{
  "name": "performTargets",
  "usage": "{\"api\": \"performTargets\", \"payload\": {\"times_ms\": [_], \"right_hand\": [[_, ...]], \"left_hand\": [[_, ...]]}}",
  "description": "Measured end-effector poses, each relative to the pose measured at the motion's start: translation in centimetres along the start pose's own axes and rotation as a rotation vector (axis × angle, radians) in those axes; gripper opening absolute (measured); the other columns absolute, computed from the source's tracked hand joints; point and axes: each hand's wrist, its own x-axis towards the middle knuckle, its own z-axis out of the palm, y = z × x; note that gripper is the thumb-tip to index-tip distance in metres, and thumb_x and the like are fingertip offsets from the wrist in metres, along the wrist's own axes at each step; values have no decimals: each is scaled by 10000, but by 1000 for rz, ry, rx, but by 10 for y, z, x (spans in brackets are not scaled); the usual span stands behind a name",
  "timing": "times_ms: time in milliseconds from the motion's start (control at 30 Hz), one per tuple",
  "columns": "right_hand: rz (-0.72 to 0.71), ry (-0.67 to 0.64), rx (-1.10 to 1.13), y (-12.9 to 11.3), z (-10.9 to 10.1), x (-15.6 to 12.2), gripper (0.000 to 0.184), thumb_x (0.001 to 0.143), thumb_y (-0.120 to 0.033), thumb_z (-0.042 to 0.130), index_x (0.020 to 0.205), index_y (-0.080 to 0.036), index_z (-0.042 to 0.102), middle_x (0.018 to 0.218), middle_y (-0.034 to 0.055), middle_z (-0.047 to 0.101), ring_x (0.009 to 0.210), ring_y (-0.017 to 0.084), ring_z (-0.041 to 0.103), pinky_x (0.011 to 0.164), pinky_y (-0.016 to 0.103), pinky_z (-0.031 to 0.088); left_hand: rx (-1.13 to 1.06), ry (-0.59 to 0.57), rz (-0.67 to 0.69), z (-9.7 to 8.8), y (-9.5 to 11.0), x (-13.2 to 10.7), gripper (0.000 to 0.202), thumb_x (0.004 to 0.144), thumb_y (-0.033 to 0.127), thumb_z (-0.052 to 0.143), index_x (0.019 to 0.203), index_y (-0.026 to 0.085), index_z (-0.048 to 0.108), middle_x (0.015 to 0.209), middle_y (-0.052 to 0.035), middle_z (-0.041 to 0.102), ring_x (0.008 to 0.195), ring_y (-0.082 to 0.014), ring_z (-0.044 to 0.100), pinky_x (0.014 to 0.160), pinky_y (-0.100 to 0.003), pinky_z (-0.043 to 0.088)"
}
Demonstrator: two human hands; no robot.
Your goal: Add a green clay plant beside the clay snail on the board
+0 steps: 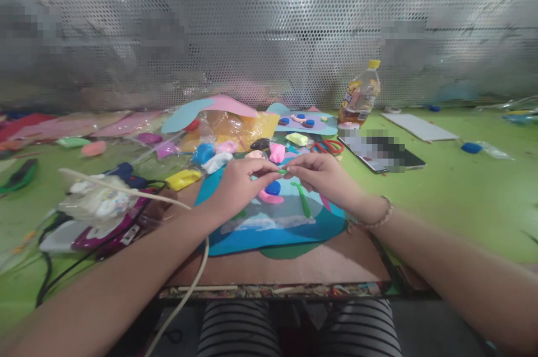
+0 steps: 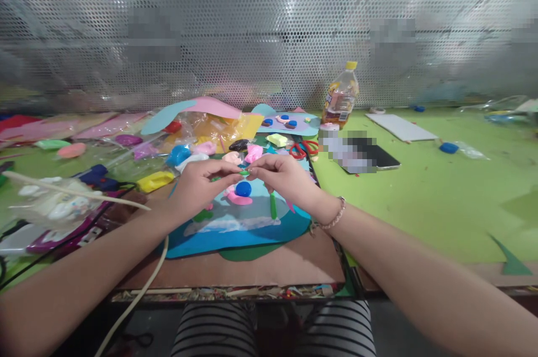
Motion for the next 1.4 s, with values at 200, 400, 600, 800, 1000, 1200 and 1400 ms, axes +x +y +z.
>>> {"api": "performTargets", "payload": {"times_ms": [200,400,600,800,1000,1200,1400], "right_hand": [[-3,4,20,0,0,0,189,797,-332,575,803,-151,631,705,8,637,430,39,404,409,209,322],[5,-16,34,0,0,-1,199,796,-343,577,812,-153,634,726,13,646,435,40,405,412,212,316],[16,-9,28,-1,0,-1,207,788,-342,587,831,-149,645,646,-4,610,436,47,402,409,212,315],[34,22,16,-3,2,-1,142,747,-283,627,797,-151,640,585,-34,561,423,41,386,405,207,301],[31,37,46,-2,2,-1,120,753,-268,605,773,-155,638,636,-15,596,425,35,385,405,205,296],[38,49,80,0,2,0,145,750,-291,613,765,-151,646,604,-14,583,421,37,362,387,203,270],[38,47,81,0,2,-1,152,757,-297,607,779,-151,644,657,1,621,420,32,362,384,200,265]], "left_hand": [[4,41,53,2,0,-2,122,736,203,687,857,187,681,810,-17,704,657,-117,635,621,-219,524],[83,47,184,1,-2,-2,61,799,221,627,836,206,673,775,-11,694,701,-128,628,681,-257,507],[115,62,258,0,-5,-1,68,818,208,617,859,205,671,782,-4,699,728,-128,636,682,-249,499],[157,83,285,1,-5,-3,140,779,181,666,918,187,644,869,-23,702,796,-136,645,721,-246,498],[173,77,258,2,-5,-3,103,780,182,659,876,187,622,831,-20,676,755,-129,628,712,-261,496],[160,117,312,1,-6,1,55,791,169,646,844,181,642,808,-27,678,780,-139,634,736,-277,499],[163,153,305,1,-6,0,49,776,187,672,823,181,662,768,-14,685,725,-131,637,673,-256,505]]}}
